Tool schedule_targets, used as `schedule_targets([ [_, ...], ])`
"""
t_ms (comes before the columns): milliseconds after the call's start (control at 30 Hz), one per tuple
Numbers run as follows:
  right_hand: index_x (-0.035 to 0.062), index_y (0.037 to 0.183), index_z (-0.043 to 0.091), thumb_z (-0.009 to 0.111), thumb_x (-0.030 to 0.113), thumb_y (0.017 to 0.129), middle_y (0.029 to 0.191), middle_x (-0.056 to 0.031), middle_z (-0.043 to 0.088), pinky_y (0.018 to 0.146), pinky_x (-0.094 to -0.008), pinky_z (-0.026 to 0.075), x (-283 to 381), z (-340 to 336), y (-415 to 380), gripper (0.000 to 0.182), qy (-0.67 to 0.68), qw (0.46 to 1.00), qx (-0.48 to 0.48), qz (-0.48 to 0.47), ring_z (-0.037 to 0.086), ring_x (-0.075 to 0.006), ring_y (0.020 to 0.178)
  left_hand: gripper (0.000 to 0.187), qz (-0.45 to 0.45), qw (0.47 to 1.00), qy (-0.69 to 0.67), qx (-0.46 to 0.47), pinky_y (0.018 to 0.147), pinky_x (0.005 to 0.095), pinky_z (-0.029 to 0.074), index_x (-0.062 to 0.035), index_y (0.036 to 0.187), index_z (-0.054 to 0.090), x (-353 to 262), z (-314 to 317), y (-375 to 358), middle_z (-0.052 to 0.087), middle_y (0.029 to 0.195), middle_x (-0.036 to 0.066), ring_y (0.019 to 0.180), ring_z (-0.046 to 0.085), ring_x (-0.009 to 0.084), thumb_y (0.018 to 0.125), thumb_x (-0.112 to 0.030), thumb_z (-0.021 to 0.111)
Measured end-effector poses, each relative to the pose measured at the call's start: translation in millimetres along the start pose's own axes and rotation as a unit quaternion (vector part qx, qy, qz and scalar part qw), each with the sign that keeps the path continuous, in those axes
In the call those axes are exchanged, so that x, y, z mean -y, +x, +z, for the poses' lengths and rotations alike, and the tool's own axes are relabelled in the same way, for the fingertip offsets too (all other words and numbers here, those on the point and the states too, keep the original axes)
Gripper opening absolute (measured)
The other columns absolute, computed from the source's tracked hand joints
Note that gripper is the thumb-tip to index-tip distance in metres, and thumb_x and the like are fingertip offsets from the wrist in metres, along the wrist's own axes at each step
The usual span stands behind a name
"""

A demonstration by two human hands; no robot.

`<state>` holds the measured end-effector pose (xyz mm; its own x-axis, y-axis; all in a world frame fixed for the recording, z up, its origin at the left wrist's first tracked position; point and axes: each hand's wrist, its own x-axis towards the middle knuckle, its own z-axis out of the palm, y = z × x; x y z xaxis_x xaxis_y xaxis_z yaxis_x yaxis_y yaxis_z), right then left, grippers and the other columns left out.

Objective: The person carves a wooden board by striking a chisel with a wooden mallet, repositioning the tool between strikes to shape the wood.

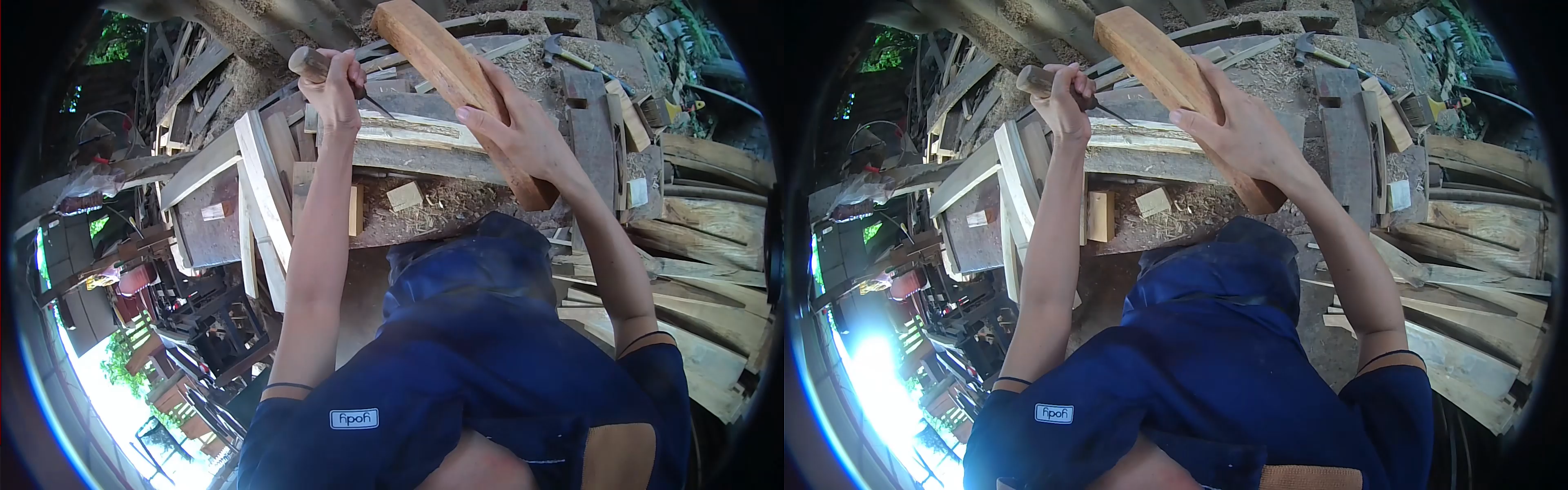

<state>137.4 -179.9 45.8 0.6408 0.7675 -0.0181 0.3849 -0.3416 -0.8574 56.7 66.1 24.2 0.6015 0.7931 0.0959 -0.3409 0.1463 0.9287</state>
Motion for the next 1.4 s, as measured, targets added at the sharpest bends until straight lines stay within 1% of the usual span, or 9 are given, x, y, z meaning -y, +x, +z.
schedule_targets([
  [733,0.0111,0.149,0.033,0.061,0.060,0.087,0.113,-0.0272,0.066,0.091,-0.0469,0.050,2,3,9,0.084,-0.007,1.000,0.000,-0.014,0.064,-0.0442,0.107,0.012,0.063,0.991,0.116,-0.010,0.046,0.0255,0.040,-0.0026,0.075,0.056,12,17,-21,0.053,0.058,0.003,0.049,0.051,0.0119,0.083,-0.001,0.064],
  [967,0.0050,0.148,0.031,0.061,0.048,0.091,0.117,-0.0259,0.064,0.086,-0.0434,0.053,100,-39,36,0.078,0.088,0.982,-0.010,-0.170,0.067,-0.0352,0.096,0.018,0.107,0.984,0.135,-0.037,0.059,0.0239,0.045,-0.0012,0.071,0.059,25,19,-22,0.058,0.063,0.000,0.057,0.053,0.0079,0.080,-0.011,0.071],
  [1033,-0.0023,0.148,0.027,0.060,0.040,0.094,0.122,-0.0277,0.061,0.082,-0.0413,0.054,120,-42,39,0.076,0.126,0.966,0.009,-0.224,0.067,-0.0302,0.090,0.024,0.078,0.985,0.155,-0.011,0.074,0.0276,0.047,0.0001,0.084,0.059,22,13,-28,0.061,0.085,0.006,0.078,0.058,0.0118,0.078,-0.017,0.075],
  [1100,0.0145,0.144,0.042,0.062,0.053,0.086,0.104,-0.0220,0.070,0.084,-0.0468,0.055,119,-33,43,0.072,-0.108,0.984,0.086,-0.115,0.069,-0.0389,0.094,0.043,0.145,0.924,0.345,-0.075,0.086,0.0308,0.044,0.0008,0.099,0.053,30,8,-33,0.053,0.108,0.011,0.101,0.054,0.0161,0.075,-0.023,0.078],
  [1133,0.0150,0.136,0.049,0.064,0.047,0.085,0.095,-0.0196,0.071,0.079,-0.0487,0.056,111,-20,47,0.062,-0.217,0.956,0.062,-0.186,0.070,-0.0384,0.086,0.065,0.064,0.994,0.077,-0.044,0.095,0.0340,0.040,0.0002,0.111,0.042,40,6,-33,0.042,0.118,0.012,0.111,0.046,0.0194,0.071,-0.029,0.083],
  [1233,0.0141,0.132,0.051,0.065,0.043,0.085,0.090,-0.0183,0.072,0.079,-0.0484,0.056,117,-31,47,0.058,-0.205,0.962,0.090,-0.154,0.071,-0.0385,0.084,0.071,0.083,0.973,0.216,-0.022,0.094,0.0339,0.041,-0.0002,0.114,0.037,45,-5,-20,0.045,0.115,0.012,0.106,0.049,0.0188,0.070,-0.029,0.084],
  [1267,0.0146,0.134,0.050,0.065,0.042,0.084,0.091,-0.0184,0.072,0.079,-0.0488,0.056,103,-20,54,0.059,-0.116,0.960,-0.023,-0.255,0.070,-0.0389,0.084,0.080,0.053,0.975,0.209,-0.057,0.096,0.0346,0.041,-0.0008,0.119,0.032,31,7,-35,0.044,0.116,0.012,0.107,0.048,0.0196,0.067,-0.030,0.085],
  [1367,0.0158,0.136,0.049,0.063,0.043,0.084,0.089,-0.0185,0.072,0.080,-0.0481,0.057,108,-14,51,0.060,-0.086,0.955,-0.063,-0.276,0.070,-0.0392,0.084,0.083,0.063,0.963,0.259,-0.048,0.095,0.0348,0.042,0.0005,0.122,0.033,57,-20,-34,0.044,0.118,0.012,0.110,0.048,0.0195,0.068,-0.034,0.085],
  [1400,0.0150,0.141,0.044,0.063,0.042,0.085,0.092,-0.0214,0.071,0.081,-0.0478,0.056,110,-17,42,0.065,-0.137,0.971,0.050,-0.189,0.070,-0.0382,0.085,0.084,0.072,0.956,0.281,-0.039,0.095,0.0349,0.043,0.0012,0.124,0.034,53,-17,-32,0.044,0.119,0.011,0.112,0.048,0.0194,0.068,-0.035,0.085],
])
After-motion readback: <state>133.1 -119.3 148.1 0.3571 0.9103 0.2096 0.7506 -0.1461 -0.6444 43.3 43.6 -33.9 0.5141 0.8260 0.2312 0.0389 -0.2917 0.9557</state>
